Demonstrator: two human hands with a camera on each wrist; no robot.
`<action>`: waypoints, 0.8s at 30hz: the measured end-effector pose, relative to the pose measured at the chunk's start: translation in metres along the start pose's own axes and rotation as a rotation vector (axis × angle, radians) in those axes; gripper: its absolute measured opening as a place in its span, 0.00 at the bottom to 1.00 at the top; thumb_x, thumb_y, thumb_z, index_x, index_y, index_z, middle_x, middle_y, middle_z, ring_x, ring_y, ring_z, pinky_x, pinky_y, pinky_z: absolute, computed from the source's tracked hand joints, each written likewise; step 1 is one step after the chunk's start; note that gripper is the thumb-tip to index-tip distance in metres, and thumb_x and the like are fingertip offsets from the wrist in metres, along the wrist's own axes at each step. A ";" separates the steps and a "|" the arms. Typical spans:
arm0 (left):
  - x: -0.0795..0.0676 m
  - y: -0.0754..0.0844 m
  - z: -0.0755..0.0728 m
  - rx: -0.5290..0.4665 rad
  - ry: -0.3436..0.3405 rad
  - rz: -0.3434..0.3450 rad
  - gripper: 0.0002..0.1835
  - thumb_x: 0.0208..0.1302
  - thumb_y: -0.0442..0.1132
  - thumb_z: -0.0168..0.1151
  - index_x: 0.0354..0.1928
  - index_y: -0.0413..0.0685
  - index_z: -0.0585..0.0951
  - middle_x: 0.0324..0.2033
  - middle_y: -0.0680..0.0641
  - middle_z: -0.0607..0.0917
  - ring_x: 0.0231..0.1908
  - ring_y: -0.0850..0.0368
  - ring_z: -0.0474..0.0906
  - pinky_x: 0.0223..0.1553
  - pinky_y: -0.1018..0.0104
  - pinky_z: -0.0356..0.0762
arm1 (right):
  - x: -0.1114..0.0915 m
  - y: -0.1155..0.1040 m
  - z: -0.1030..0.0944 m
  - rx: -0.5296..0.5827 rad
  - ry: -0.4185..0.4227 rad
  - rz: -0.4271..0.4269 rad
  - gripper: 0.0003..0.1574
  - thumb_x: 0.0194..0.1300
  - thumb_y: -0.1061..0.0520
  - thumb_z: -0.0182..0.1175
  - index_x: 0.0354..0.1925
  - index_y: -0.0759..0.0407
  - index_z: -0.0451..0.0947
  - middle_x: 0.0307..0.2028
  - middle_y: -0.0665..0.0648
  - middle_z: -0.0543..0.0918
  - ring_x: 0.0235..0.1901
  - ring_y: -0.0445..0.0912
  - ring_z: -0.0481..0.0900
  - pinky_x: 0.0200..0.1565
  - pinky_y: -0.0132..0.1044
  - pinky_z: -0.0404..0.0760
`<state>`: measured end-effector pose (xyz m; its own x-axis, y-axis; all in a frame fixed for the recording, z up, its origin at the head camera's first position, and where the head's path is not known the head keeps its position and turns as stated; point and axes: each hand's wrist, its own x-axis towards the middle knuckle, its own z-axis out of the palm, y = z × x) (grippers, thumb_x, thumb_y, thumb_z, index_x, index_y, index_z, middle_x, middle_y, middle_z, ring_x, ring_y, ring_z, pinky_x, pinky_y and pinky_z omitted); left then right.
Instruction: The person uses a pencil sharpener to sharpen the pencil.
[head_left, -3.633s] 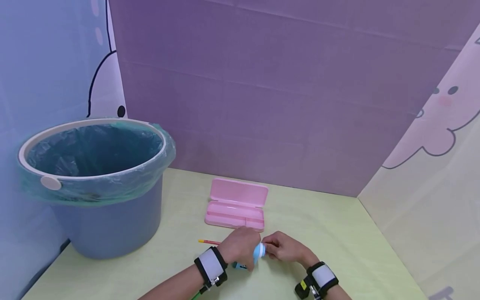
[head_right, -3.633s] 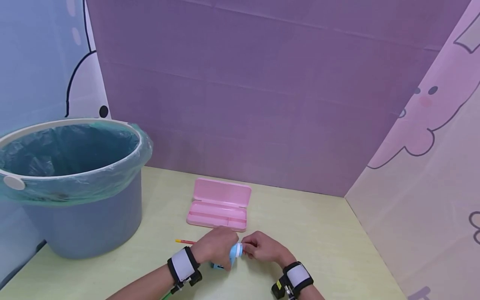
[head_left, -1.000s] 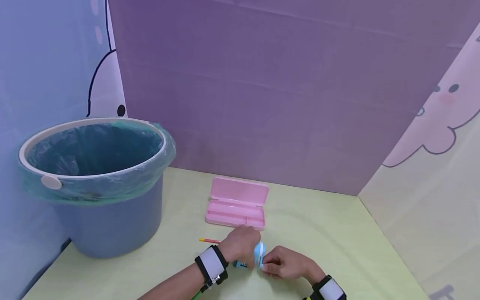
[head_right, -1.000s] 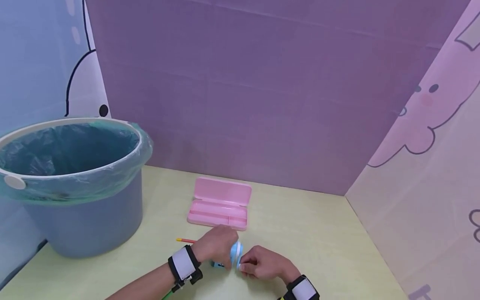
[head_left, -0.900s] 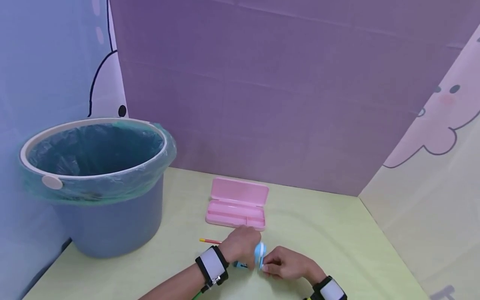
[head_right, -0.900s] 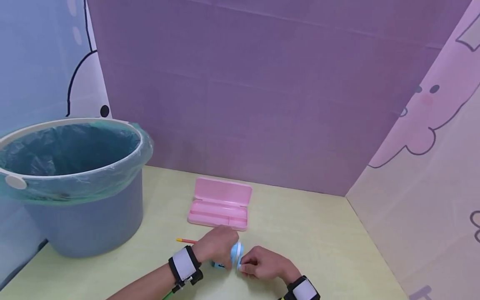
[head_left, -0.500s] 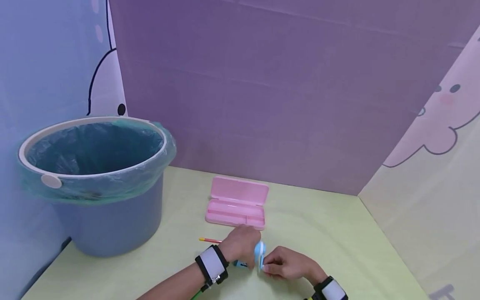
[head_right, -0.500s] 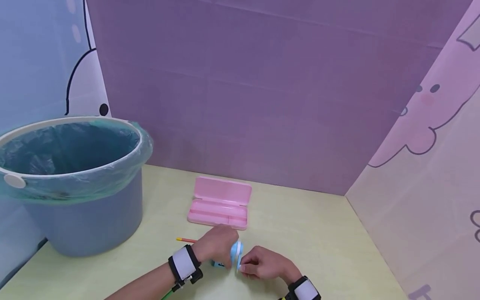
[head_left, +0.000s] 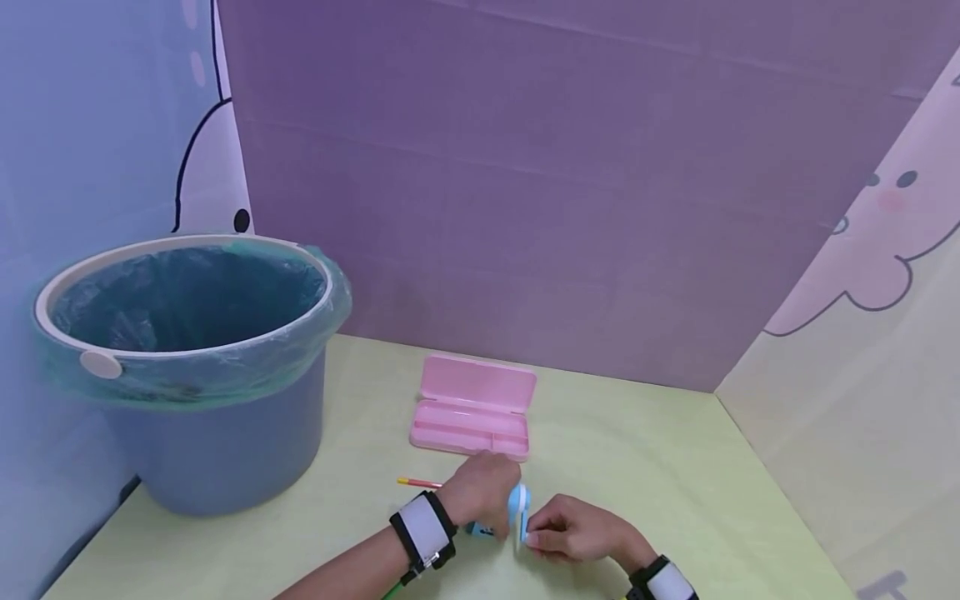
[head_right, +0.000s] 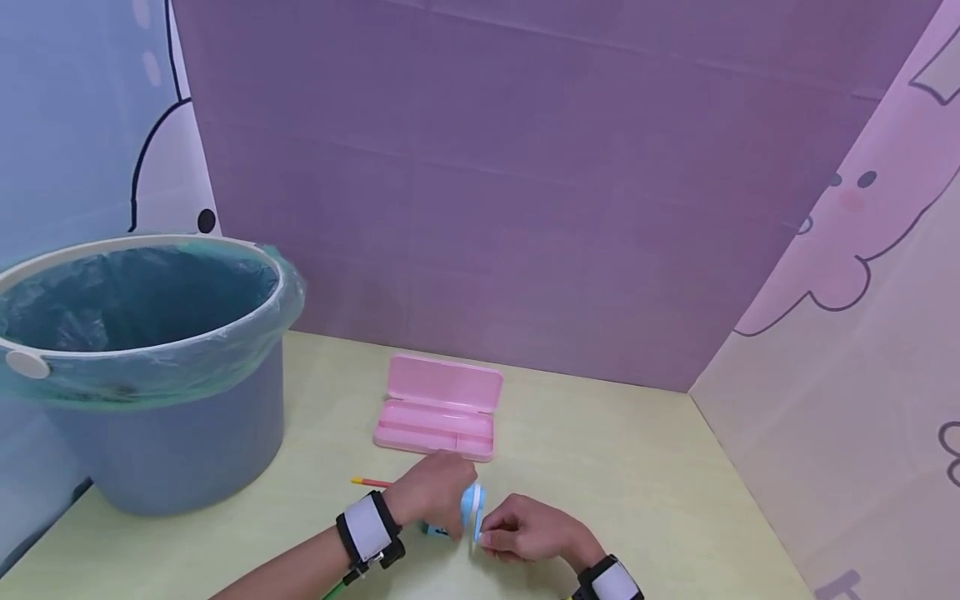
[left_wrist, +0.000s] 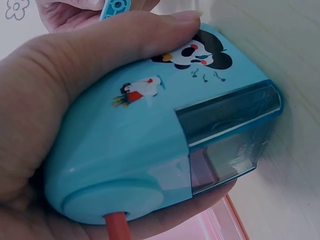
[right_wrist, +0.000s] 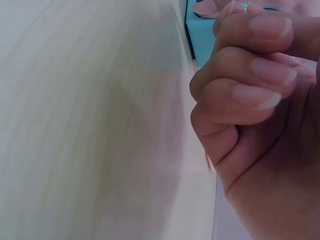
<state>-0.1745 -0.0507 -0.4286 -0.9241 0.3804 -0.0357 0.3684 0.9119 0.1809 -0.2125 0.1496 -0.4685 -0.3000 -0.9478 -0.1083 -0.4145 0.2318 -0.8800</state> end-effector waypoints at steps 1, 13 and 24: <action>0.000 0.000 0.000 -0.001 -0.002 -0.003 0.23 0.30 0.47 0.83 0.22 0.53 0.74 0.19 0.57 0.73 0.21 0.61 0.69 0.24 0.70 0.67 | 0.000 0.000 0.000 0.001 -0.003 -0.002 0.20 0.76 0.58 0.49 0.25 0.63 0.72 0.14 0.49 0.63 0.12 0.33 0.59 0.15 0.25 0.59; -0.002 0.002 -0.003 -0.033 0.008 -0.033 0.23 0.30 0.46 0.84 0.22 0.52 0.75 0.18 0.57 0.73 0.21 0.60 0.69 0.24 0.70 0.67 | -0.003 -0.005 -0.002 0.041 -0.002 -0.014 0.21 0.77 0.57 0.48 0.25 0.63 0.71 0.14 0.54 0.62 0.12 0.35 0.58 0.14 0.27 0.60; -0.002 0.003 0.000 -0.017 0.000 -0.027 0.23 0.30 0.46 0.84 0.21 0.52 0.74 0.18 0.57 0.72 0.21 0.61 0.69 0.23 0.70 0.66 | -0.006 -0.006 -0.001 0.120 -0.006 -0.045 0.21 0.77 0.58 0.48 0.25 0.64 0.71 0.14 0.59 0.61 0.12 0.37 0.58 0.14 0.29 0.59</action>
<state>-0.1714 -0.0487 -0.4279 -0.9336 0.3559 -0.0413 0.3417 0.9190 0.1966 -0.2090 0.1545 -0.4622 -0.2784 -0.9579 -0.0701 -0.3217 0.1617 -0.9329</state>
